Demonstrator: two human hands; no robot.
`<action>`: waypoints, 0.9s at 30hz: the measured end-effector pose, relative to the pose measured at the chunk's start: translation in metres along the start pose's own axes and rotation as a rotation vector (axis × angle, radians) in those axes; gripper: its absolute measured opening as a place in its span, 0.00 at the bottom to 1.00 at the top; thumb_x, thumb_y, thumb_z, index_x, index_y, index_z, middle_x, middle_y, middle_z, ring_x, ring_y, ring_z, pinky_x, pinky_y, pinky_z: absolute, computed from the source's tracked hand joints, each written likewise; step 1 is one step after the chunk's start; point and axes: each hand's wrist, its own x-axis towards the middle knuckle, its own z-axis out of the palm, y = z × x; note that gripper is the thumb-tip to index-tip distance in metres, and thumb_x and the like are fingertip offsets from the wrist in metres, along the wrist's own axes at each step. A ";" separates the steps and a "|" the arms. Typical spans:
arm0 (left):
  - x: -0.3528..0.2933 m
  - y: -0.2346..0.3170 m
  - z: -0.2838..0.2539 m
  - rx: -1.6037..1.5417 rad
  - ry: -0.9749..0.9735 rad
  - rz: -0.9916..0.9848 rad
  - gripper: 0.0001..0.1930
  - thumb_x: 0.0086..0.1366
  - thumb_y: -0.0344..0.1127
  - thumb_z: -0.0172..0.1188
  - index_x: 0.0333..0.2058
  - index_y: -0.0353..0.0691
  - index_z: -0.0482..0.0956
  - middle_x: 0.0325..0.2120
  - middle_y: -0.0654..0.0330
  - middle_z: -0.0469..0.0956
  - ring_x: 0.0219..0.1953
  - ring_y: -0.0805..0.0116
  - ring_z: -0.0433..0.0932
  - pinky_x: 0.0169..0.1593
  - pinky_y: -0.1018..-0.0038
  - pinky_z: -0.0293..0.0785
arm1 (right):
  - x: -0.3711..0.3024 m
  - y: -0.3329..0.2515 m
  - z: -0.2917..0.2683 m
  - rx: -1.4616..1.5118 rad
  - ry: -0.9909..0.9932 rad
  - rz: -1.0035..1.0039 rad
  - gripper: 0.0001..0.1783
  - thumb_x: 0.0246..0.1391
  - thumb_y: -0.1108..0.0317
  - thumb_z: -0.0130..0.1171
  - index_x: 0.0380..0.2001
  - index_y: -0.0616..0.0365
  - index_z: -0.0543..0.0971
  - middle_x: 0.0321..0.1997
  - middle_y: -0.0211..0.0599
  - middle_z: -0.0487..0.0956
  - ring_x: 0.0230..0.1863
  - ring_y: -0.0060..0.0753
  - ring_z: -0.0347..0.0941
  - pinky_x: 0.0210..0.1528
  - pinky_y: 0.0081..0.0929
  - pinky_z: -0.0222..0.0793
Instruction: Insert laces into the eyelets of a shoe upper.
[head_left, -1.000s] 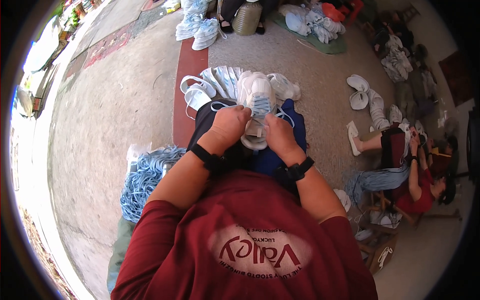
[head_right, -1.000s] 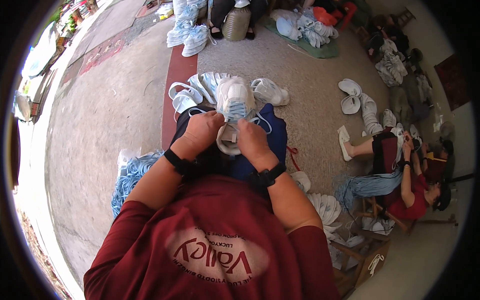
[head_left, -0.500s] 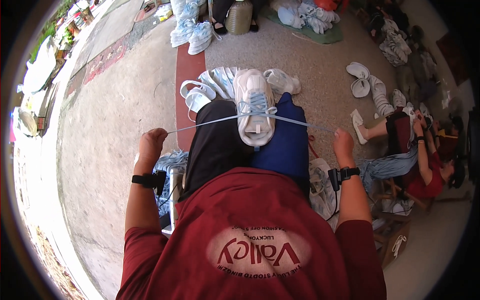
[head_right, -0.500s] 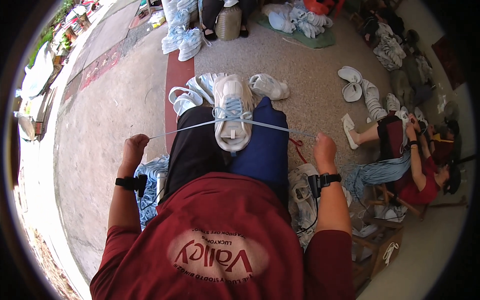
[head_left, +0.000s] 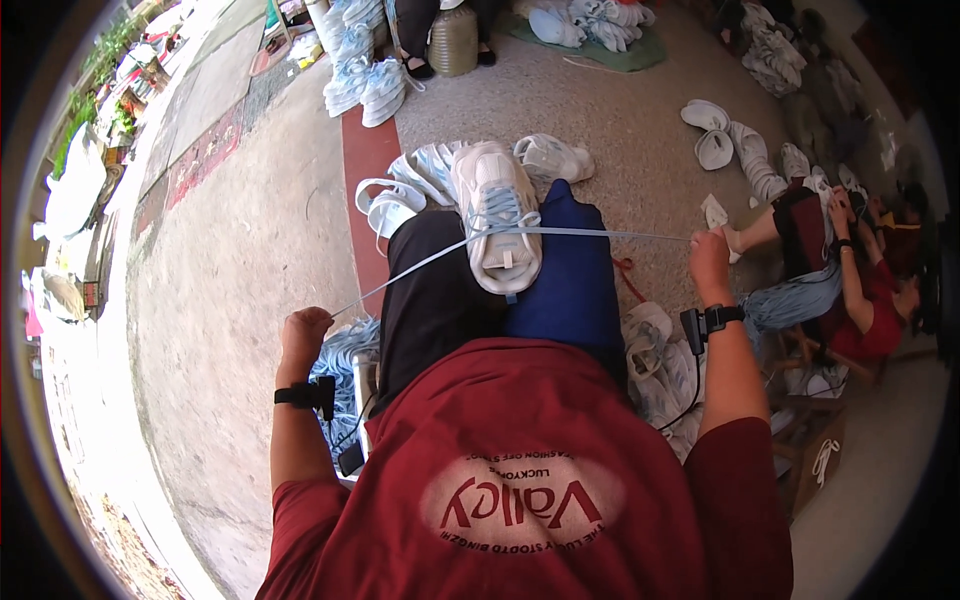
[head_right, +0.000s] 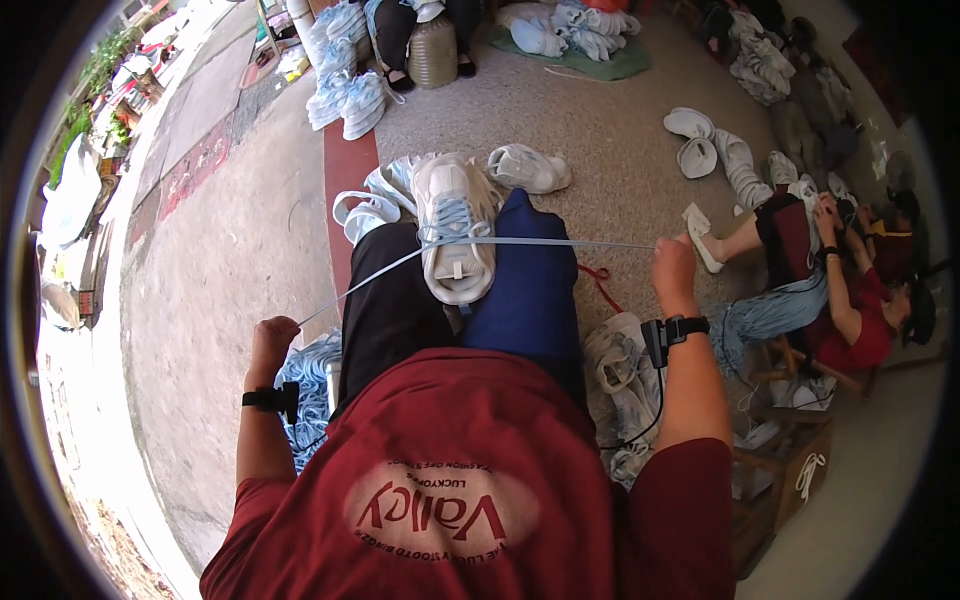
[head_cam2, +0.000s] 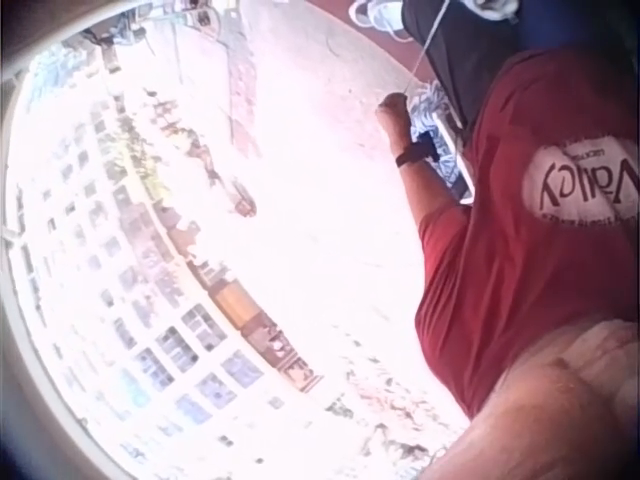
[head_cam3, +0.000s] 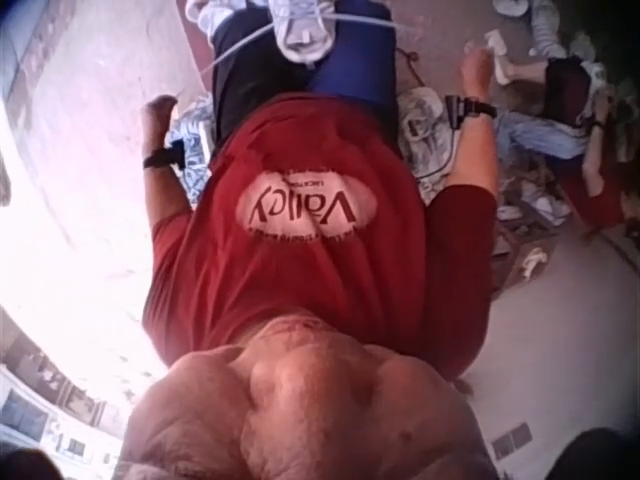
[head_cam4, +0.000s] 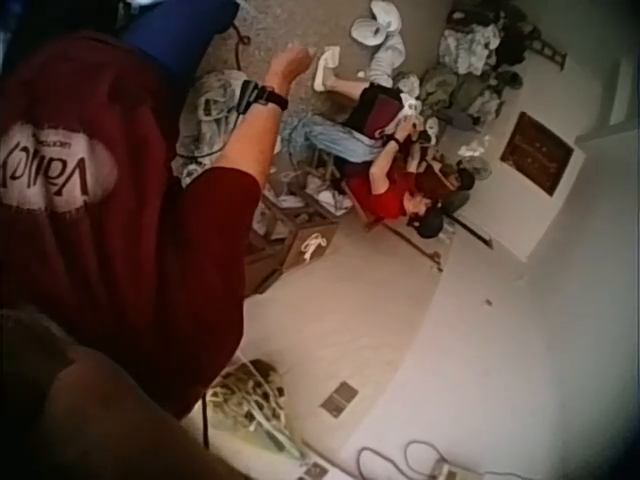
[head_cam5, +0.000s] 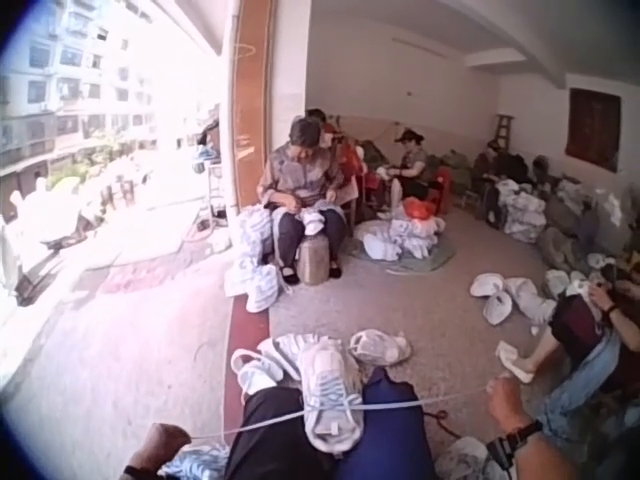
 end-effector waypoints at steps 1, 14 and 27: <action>-0.001 0.001 -0.002 0.095 -0.019 -0.005 0.07 0.50 0.34 0.63 0.26 0.37 0.81 0.22 0.54 0.80 0.25 0.62 0.79 0.30 0.71 0.72 | 0.000 0.002 0.000 -0.011 -0.026 -0.040 0.06 0.45 0.73 0.55 0.19 0.63 0.74 0.23 0.50 0.71 0.30 0.53 0.69 0.31 0.42 0.65; 0.019 0.187 0.045 -1.010 -0.825 0.026 0.09 0.59 0.38 0.60 0.30 0.38 0.77 0.27 0.60 0.79 0.27 0.76 0.77 0.31 0.83 0.70 | 0.026 -0.190 0.009 1.393 -0.622 0.046 0.08 0.42 0.75 0.60 0.15 0.61 0.72 0.15 0.29 0.72 0.17 0.20 0.66 0.21 0.20 0.63; 0.040 0.239 0.101 -0.804 -0.746 0.249 0.07 0.61 0.34 0.57 0.28 0.38 0.76 0.44 0.60 0.74 0.28 0.79 0.77 0.29 0.85 0.69 | 0.017 -0.247 0.031 1.036 0.038 0.130 0.09 0.41 0.72 0.59 0.18 0.62 0.69 0.19 0.47 0.72 0.24 0.52 0.70 0.27 0.40 0.64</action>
